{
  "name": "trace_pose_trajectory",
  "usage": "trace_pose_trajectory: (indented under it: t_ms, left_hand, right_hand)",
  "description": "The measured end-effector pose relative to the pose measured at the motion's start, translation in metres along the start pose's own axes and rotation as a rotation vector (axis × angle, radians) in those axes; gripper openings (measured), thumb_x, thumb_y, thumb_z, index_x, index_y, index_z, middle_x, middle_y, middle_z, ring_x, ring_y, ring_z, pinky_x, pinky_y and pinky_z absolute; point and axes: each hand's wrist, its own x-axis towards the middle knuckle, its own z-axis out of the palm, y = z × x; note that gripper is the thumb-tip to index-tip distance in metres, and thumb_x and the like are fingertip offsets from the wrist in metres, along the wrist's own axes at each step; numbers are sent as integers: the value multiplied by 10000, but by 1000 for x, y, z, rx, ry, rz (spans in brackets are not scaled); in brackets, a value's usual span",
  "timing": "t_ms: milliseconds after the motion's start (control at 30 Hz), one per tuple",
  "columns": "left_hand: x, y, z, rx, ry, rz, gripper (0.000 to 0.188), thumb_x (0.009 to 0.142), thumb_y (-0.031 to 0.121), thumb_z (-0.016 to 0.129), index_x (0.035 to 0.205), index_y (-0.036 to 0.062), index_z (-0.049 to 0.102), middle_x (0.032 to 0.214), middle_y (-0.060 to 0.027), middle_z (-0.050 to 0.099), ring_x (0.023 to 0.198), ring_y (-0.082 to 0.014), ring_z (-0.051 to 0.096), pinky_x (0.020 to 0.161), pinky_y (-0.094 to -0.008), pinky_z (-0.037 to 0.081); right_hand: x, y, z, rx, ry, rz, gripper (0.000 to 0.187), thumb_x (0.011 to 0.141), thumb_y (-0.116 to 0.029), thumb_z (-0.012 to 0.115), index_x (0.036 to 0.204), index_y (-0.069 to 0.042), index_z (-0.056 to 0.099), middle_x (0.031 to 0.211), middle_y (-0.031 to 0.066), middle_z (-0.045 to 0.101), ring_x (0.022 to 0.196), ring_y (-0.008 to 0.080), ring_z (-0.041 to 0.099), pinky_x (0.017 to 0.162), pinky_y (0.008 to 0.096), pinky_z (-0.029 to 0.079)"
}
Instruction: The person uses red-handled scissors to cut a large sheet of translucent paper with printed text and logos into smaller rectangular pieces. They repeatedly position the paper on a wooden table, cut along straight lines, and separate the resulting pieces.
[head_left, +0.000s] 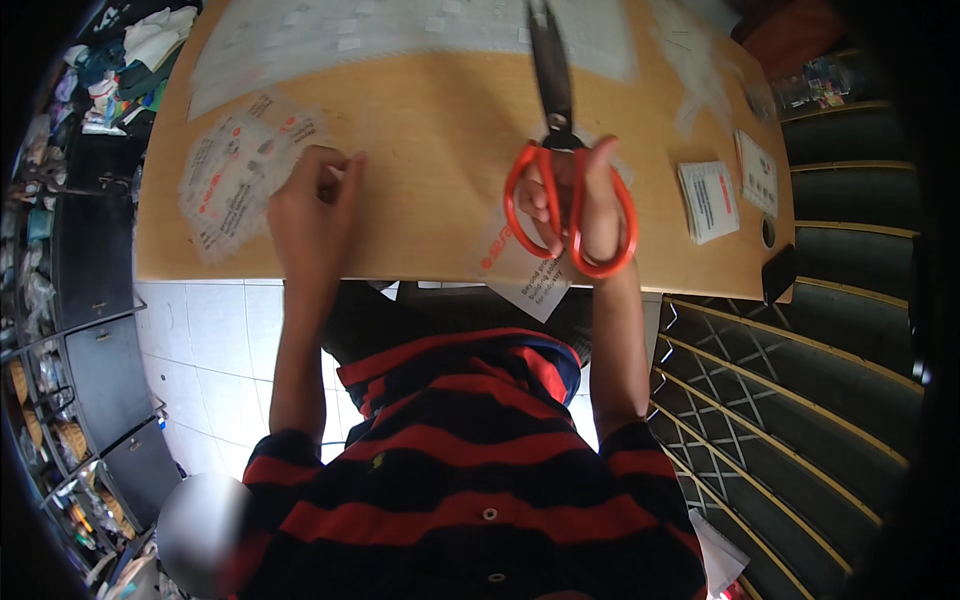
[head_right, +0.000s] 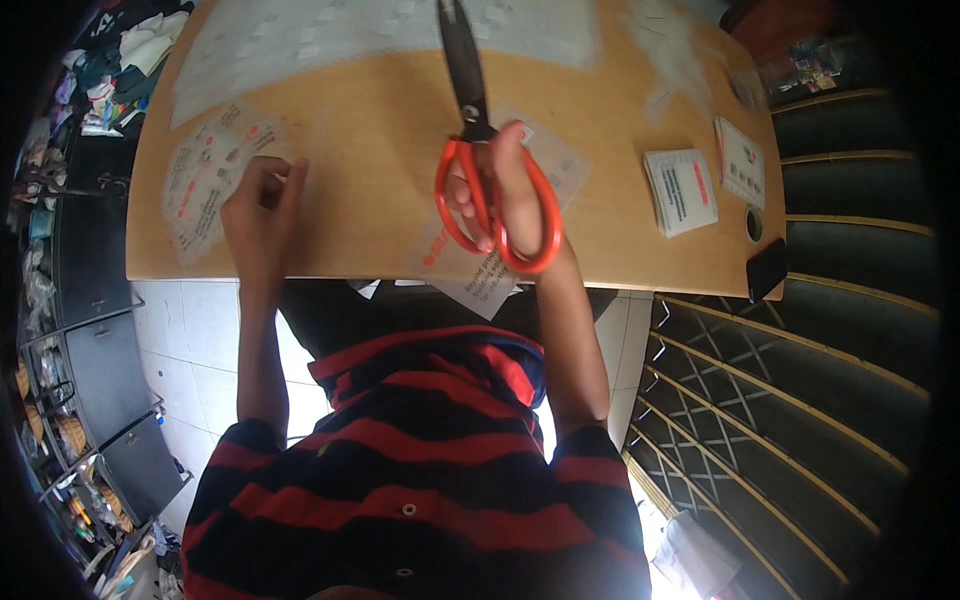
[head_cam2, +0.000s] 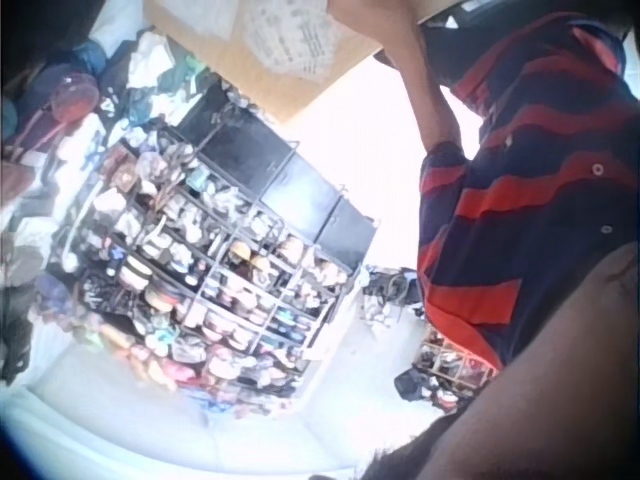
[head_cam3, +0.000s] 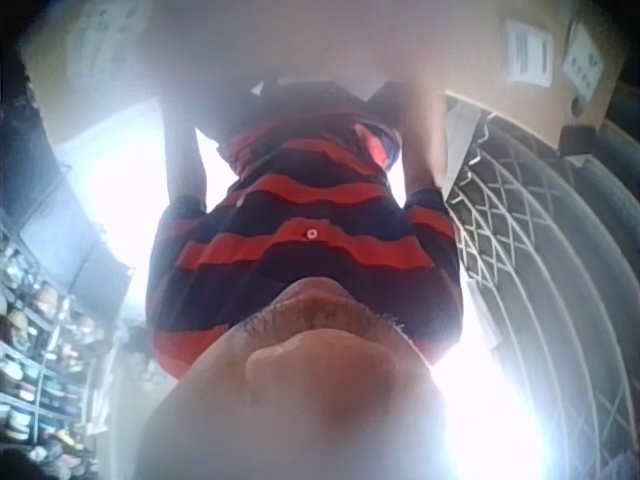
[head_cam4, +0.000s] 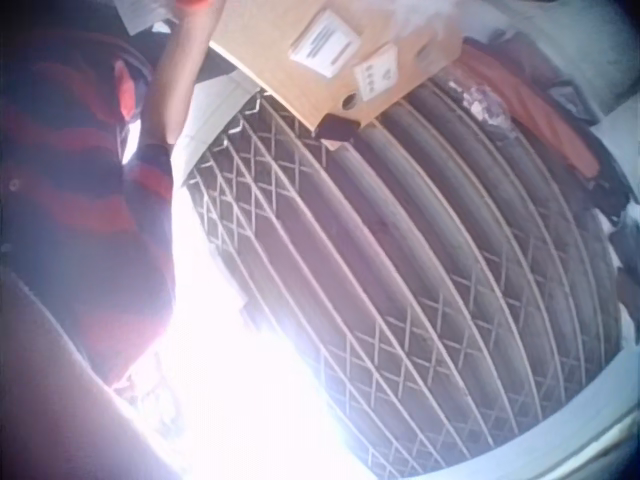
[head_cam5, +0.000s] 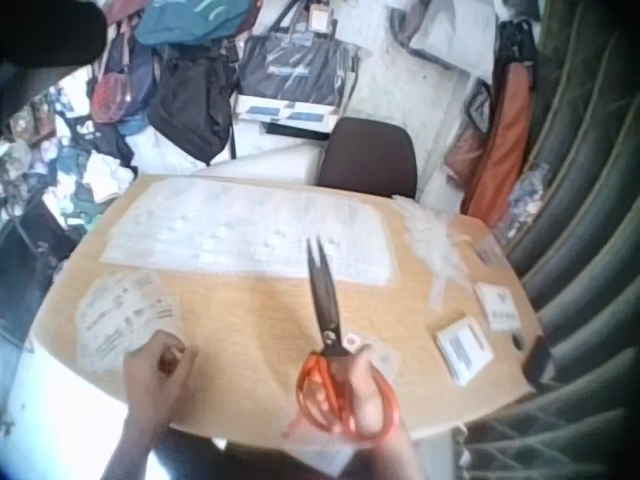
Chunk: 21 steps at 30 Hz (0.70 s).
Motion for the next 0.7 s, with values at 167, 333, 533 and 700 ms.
trace_pose_trajectory:
  t_ms: [167, 333, 533, 700]
  left_hand:
    - [-46, 37, 46, -90, -314, 577, 265, 825, 181, 711, 1058, 73, 647, 1209, -140, 570, 1101, -316, 529, 900, -474, 420]
    - [-38, 44, 61, -8, -530, 764, 357, 834, 114, 668, 1189, 152, 656, 1346, -94, 534, 1285, -336, 443, 1086, -598, 255]
    - [9, 24, 47, 71, -466, 778, 282, 796, 130, 702, 1077, 112, 694, 1359, -94, 512, 1276, -331, 436, 1040, -593, 316]
    - [-33, 47, 66, -26, -517, 676, 431, 782, 272, 760, 1161, 100, 652, 1399, -121, 470, 1286, -390, 415, 1026, -625, 319]
  right_hand:
    - [-52, 0, -23, 37, 62, -102, 913, 858, -846, 129, 714, -26, 505, 610, 40, 482, 371, 103, 429, 384, 223, 327]
    - [-116, 20, -47, -138, 198, -1, 918, 843, -856, 141, 726, -30, 525, 567, 20, 484, 397, 88, 452, 398, 210, 321]
    - [-175, 49, -54, -245, 288, 115, 901, 835, -862, 189, 693, -38, 525, 568, 25, 488, 380, 89, 426, 375, 221, 286]
    - [-196, 59, -39, -317, 279, 155, 838, 913, -784, 226, 649, -36, 498, 509, -11, 412, 456, 94, 399, 442, 256, 279]
